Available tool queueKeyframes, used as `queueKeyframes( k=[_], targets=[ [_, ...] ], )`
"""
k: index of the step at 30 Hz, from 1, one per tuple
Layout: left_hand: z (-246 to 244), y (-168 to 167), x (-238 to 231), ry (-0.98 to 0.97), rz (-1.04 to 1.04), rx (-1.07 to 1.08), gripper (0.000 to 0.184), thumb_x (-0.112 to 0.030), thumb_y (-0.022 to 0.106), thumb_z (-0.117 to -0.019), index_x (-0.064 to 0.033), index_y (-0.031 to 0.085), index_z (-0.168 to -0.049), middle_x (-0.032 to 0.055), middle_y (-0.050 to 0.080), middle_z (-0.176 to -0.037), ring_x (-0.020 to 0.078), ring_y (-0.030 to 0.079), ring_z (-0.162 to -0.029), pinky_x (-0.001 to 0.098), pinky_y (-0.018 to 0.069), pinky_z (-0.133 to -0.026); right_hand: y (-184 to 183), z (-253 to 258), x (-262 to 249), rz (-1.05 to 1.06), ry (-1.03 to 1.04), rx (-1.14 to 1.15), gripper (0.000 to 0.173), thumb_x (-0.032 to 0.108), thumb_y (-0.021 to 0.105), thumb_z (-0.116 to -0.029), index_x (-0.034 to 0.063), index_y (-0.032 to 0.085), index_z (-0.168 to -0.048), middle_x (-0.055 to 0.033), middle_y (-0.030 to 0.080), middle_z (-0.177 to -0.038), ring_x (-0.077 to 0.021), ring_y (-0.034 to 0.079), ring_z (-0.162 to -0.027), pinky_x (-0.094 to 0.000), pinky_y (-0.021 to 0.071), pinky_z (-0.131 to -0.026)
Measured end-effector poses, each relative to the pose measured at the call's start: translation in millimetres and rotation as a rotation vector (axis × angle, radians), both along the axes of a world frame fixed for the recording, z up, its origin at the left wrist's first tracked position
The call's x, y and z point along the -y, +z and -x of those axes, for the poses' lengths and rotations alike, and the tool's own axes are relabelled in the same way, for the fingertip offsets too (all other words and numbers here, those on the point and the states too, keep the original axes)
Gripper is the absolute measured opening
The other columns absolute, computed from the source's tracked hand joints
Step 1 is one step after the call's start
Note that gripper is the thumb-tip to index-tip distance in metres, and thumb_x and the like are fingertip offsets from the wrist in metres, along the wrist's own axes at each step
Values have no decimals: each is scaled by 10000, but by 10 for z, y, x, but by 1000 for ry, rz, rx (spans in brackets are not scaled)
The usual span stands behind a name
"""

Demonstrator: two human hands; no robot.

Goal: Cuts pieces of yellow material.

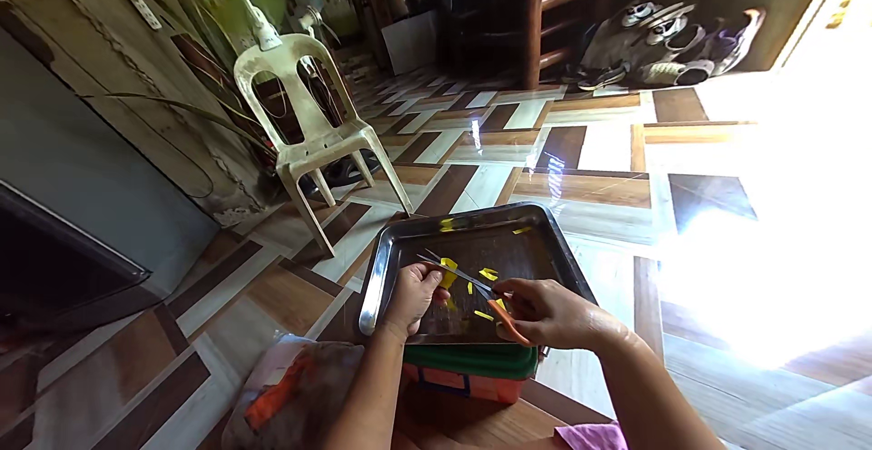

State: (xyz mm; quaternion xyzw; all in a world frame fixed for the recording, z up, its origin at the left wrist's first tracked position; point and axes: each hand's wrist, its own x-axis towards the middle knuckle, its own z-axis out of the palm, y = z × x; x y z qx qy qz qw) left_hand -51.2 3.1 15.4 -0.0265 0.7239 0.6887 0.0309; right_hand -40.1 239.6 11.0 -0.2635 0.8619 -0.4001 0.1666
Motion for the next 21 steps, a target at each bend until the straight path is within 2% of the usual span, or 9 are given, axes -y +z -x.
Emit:
queueKeyframes(
  k=[4, 8, 13, 15, 18, 21],
  targets=[
    [18, -24, 27, -6, 29, -13, 139, -13, 526, -1046, 23, 596, -931, 18, 632, -685, 66, 611, -529, 202, 557, -551, -5, -6, 5, -26, 12, -69, 507, 205, 702, -914, 0, 584, -1362, -84, 630, -833, -173, 571, -711, -379, 496, -711],
    [19, -50, 61, -21, 53, -39, 120, -28, 552, -1039, 36, 624, -969, 15, 620, -704, 52, 586, -535, 184, 531, -538, 20, -32, 21, -84, 6, -156, 423, 237, 694, -955, 21, 640, -1315, -106, 661, -846, -204, 610, -742, -399, 514, -740],
    [-23, -35, 116, -145, 149, -95, 96, -14, 566, -1018, 6, 626, -945, -27, 597, -716, 9, 561, -559, 154, 501, -549, 50, -39, 28, -100, -6, -159, 384, 218, 640, -1003, 8, 643, -1324, -142, 692, -902, -231, 645, -788, -414, 528, -781],
    [-34, -25, 160, -133, 200, -123, 95, -18, 560, -1020, 13, 626, -957, -28, 590, -729, 3, 552, -565, 151, 493, -550, 61, -38, 32, -118, -27, -143, 380, 224, 635, -1010, 8, 640, -1323, -143, 692, -916, -232, 649, -804, -415, 529, -792],
    [41, -84, 350, -7, 421, -242, 150, -70, 563, -1028, 49, 653, -1018, 26, 609, -808, 27, 567, -651, 188, 502, -633, 65, -25, 39, -140, -70, -86, 394, 202, 650, -992, 4, 629, -1333, -152, 682, -932, -254, 640, -827, -443, 518, -812],
    [128, -188, 619, 100, 733, -414, 226, -109, 575, -1016, 71, 709, -1039, 158, 697, -937, 168, 646, -824, 330, 531, -799, 47, 0, 36, -148, -71, -20, 441, 194, 672, -963, 1, 605, -1353, -153, 679, -959, -256, 636, -846, -461, 513, -825]
  ],
)
